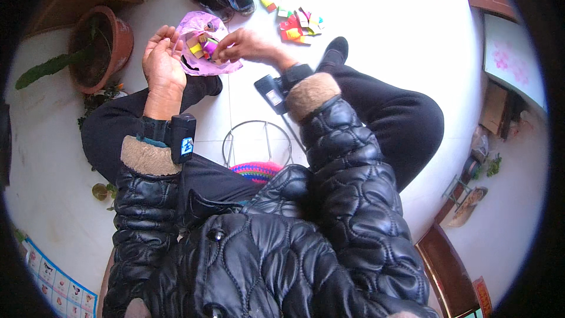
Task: The person sits on the floor and assembles small, colorful plastic blocks into a chain-like structure. They pick up individual blocks, connect them, and occasionally adjust the growing chain.
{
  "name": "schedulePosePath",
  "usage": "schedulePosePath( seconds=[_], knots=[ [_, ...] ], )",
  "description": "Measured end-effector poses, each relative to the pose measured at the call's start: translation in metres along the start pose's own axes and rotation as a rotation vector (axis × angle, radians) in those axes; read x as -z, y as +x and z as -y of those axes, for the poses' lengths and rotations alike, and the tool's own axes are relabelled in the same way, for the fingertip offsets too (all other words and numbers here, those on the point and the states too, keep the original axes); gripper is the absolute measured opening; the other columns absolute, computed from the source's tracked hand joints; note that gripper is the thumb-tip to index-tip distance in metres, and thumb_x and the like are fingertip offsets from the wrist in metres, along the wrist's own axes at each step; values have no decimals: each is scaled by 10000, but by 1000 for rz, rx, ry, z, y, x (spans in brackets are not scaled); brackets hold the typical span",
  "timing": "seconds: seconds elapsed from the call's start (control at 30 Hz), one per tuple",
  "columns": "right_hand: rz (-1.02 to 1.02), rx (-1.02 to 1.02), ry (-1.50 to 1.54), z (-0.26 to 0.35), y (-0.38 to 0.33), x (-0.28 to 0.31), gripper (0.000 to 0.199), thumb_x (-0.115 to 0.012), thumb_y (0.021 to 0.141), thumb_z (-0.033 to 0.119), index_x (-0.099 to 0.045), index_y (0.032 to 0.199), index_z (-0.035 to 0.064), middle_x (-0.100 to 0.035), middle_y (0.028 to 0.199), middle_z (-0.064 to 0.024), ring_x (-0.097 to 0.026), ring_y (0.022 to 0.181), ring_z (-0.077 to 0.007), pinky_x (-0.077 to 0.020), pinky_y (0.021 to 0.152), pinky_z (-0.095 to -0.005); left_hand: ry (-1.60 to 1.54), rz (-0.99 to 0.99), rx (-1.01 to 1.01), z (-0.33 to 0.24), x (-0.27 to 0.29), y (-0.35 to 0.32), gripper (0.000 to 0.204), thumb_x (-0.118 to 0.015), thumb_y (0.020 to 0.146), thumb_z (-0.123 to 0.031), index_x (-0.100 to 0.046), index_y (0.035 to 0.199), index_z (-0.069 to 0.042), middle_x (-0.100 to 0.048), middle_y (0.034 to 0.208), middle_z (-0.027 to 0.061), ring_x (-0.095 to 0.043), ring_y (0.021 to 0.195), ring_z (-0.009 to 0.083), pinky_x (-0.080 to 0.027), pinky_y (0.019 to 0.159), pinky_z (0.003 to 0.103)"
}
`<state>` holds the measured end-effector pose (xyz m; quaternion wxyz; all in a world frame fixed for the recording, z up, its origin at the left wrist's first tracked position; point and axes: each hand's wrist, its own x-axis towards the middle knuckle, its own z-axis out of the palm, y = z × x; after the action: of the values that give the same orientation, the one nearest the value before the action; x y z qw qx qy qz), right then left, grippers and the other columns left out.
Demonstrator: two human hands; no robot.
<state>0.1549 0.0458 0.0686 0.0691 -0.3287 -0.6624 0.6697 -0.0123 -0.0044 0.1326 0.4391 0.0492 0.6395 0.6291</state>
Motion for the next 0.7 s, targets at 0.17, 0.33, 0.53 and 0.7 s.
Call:
schedulePosePath(
  seconds=[0.17, 0.33, 0.53, 0.7],
  knots=[
    [-67, 4, 204, -16, 0, 4, 197, -510, 887, 129, -652, 1005, 60, -652, 933, -70, -640, 717, -106, -508, 580, -210, -6, 119, 107, 15, -2, -3, 200, -397, 888, -13, -543, 1025, -27, -583, 990, 82, -562, 915, 144, -452, 798, 256],
    [-585, -128, 596, -92, -12, 47, 269, -522, 892, 228, -560, 1021, -6, -579, 852, -76, -575, 746, -129, -475, 652, -232, 46, 305, 288, 20, -13, -13, 155, -425, 900, -58, -560, 974, -74, -601, 949, 48, -569, 843, 119, -447, 757, 249],
    [-848, -548, -64, -195, -45, 85, 457, -630, 795, 308, -522, 1126, 12, -595, 1023, -163, -594, 909, -289, -479, 790, -358, 50, 425, 440, 26, -26, -32, 164, -467, 898, -90, -557, 1029, -48, -600, 985, 67, -559, 911, 137, -443, 779, 264],
    [-907, -677, -332, -208, -32, 112, 533, -652, 756, 241, -456, 1200, 21, -534, 1121, -223, -521, 1047, -364, -428, 893, -396, 83, 452, 564, 28, -44, -33, 171, -484, 898, -110, -552, 1045, -53, -596, 1006, 77, -556, 945, 164, -429, 821, 285]
  ],
)
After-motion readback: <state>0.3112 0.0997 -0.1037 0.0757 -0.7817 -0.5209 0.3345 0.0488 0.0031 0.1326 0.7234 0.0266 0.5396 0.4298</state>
